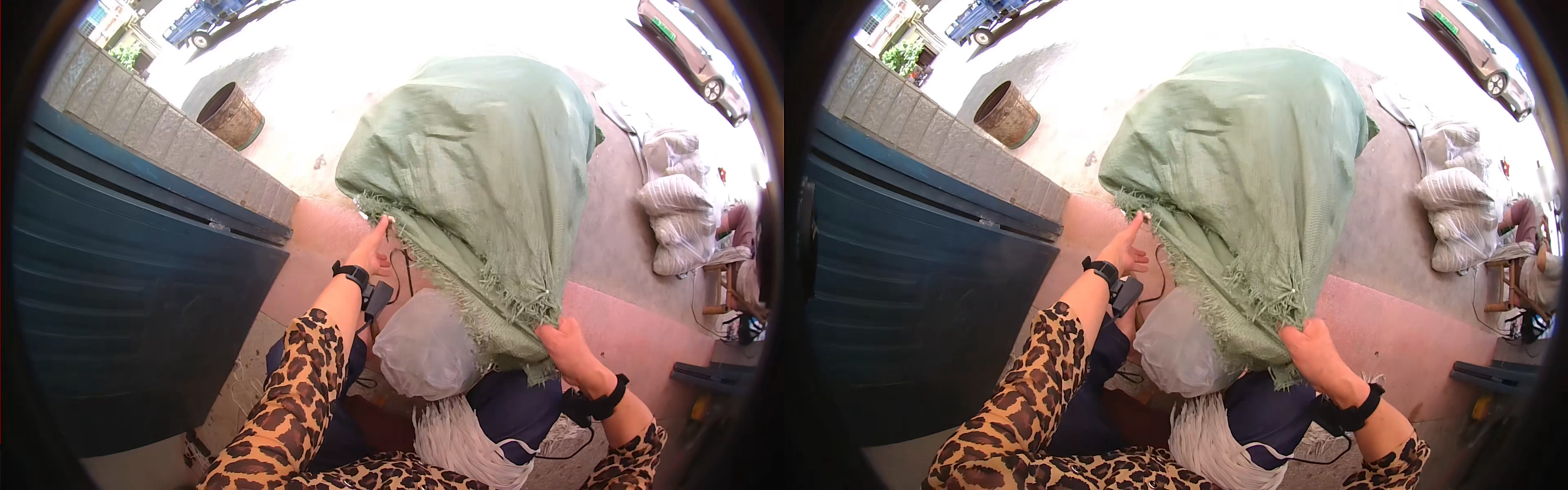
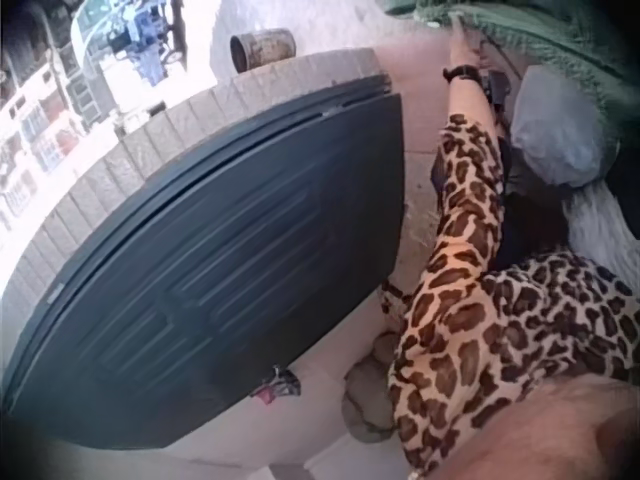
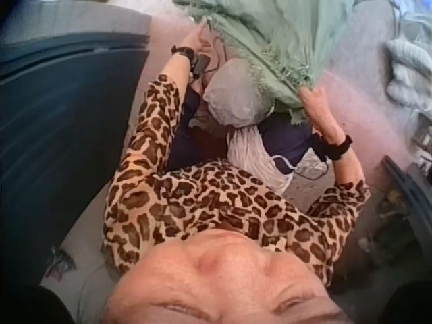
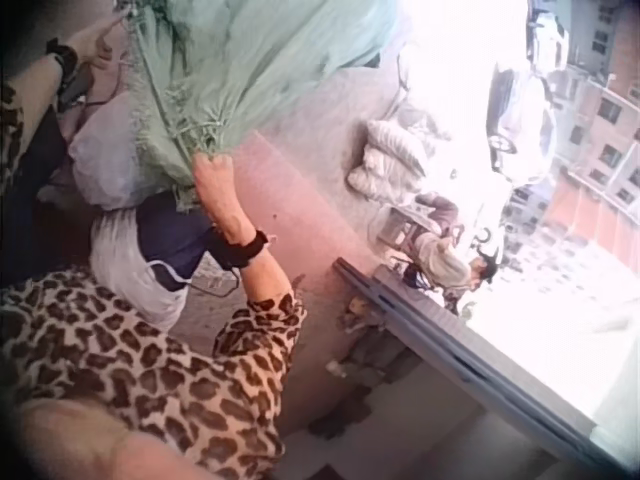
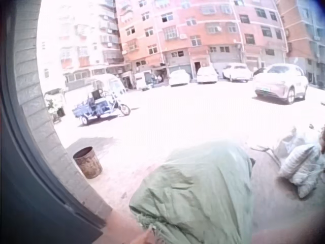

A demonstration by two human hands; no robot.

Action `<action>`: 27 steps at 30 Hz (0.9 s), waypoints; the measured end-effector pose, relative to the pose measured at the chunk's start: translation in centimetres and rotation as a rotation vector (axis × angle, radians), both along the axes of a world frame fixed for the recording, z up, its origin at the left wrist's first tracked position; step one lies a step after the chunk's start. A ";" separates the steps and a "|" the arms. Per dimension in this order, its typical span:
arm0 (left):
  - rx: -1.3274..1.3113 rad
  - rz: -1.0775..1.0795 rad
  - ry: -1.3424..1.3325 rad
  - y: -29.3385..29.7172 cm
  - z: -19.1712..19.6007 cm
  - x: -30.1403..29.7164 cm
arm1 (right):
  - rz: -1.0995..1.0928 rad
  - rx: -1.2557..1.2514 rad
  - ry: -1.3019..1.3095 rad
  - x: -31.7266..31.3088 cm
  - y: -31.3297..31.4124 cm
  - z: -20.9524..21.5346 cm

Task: The recorder finishes lacing a pair of white shoes and then places multiple pairs into a plastic bag and then into a large woven sack.

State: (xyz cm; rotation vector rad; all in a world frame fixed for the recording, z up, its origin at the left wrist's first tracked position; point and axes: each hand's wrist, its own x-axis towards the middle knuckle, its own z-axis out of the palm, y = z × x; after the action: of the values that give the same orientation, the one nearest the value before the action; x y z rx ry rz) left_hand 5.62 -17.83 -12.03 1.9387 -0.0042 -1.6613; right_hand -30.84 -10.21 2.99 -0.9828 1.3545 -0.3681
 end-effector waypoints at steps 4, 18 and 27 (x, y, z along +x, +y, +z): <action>-0.203 0.205 0.293 -2.0 -1.0 -2.4 | -0.053 -0.040 0.025 -0.8 3.0 3.1; -0.289 0.438 0.233 8.9 2.7 -0.7 | 0.325 -0.276 0.284 -5.1 8.5 7.5; -0.258 0.460 0.043 10.0 -4.2 0.7 | -0.377 -0.445 0.300 -12.5 0.5 -0.2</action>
State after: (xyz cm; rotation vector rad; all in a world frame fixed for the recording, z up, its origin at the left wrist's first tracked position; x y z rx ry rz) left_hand 6.31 -7.82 -16.26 1.5664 0.2169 -1.3227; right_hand -43.31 -9.71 2.81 -1.1775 1.7823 -0.8611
